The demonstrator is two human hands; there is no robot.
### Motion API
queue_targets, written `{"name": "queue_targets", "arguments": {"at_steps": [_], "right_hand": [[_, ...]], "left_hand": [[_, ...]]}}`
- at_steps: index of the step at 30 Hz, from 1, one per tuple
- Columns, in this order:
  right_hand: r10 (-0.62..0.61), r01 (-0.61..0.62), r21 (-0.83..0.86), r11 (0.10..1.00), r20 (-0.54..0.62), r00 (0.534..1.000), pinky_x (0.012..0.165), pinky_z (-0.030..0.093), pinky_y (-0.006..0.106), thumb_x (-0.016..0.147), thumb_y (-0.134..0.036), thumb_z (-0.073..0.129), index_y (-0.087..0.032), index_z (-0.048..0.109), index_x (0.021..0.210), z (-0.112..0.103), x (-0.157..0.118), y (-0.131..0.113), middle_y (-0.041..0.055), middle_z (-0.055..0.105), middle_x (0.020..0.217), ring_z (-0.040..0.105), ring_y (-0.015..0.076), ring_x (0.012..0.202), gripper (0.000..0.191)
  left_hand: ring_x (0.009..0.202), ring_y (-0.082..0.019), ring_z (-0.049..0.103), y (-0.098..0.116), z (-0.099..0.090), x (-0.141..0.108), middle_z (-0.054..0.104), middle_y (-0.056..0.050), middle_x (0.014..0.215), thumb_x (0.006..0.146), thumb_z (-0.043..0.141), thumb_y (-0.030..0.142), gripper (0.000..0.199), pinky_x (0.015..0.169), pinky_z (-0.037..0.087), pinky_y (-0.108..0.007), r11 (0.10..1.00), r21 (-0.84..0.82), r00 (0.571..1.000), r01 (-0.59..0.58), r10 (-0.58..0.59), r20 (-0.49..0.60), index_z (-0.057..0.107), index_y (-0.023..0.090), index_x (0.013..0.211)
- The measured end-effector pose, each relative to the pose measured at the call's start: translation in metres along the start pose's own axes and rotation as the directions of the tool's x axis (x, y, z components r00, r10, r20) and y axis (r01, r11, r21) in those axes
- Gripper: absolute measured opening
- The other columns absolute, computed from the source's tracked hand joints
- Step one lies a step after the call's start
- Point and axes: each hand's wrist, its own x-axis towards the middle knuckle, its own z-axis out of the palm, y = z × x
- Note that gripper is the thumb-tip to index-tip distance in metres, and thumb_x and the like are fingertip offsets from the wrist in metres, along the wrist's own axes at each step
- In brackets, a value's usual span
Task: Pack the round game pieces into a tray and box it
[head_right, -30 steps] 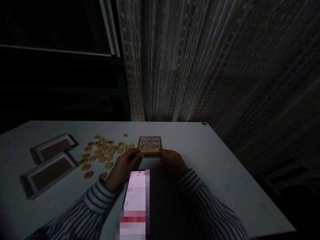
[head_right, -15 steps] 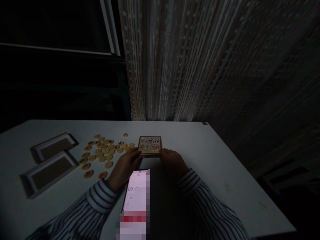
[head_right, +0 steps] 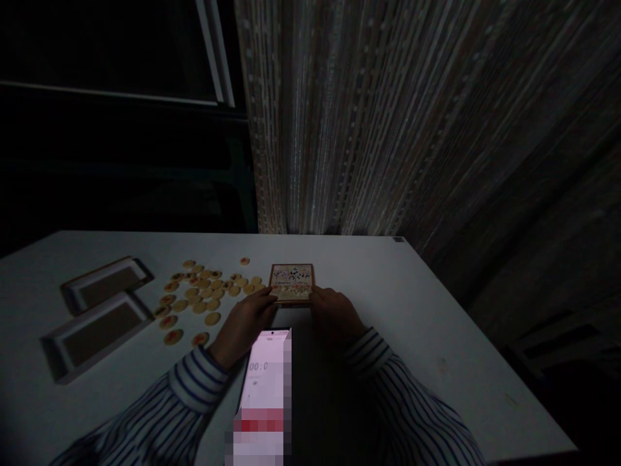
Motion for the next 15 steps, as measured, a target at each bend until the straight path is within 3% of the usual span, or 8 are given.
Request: {"name": "queue_targets", "arguments": {"at_steps": [9, 15], "right_hand": [[0.002, -0.001, -0.052, 0.999, 0.021, 1.000, 0.070, 0.043, 0.030, 0.090, -0.021, 0.035, -0.017, 0.055, 0.102, -0.0043, -0.0003, -0.0026, 0.0099, 0.060, 0.110, 0.057, 0.0189, 0.086, 0.024], [-0.029, 0.028, -0.049, 0.998, -0.015, 0.999, 0.074, 0.041, 0.032, 0.090, -0.023, 0.037, -0.016, 0.057, 0.101, 0.0018, 0.0049, 0.0019, 0.0107, 0.062, 0.105, 0.056, 0.0201, 0.090, 0.024]], "left_hand": [[0.111, -0.021, 0.054, -0.0017, 0.0022, 0.0004, 0.059, -0.011, 0.118, 0.084, 0.044, 0.019, 0.027, 0.096, 0.043, -0.036, 1.000, 0.020, 1.000, -0.015, 0.015, -0.011, 0.065, 0.016, 0.101], [0.108, -0.021, 0.056, -0.0039, 0.0040, 0.0019, 0.061, -0.011, 0.115, 0.084, 0.043, 0.018, 0.027, 0.095, 0.044, -0.035, 0.999, 0.023, 0.999, -0.032, 0.032, -0.029, 0.067, 0.016, 0.096]]}}
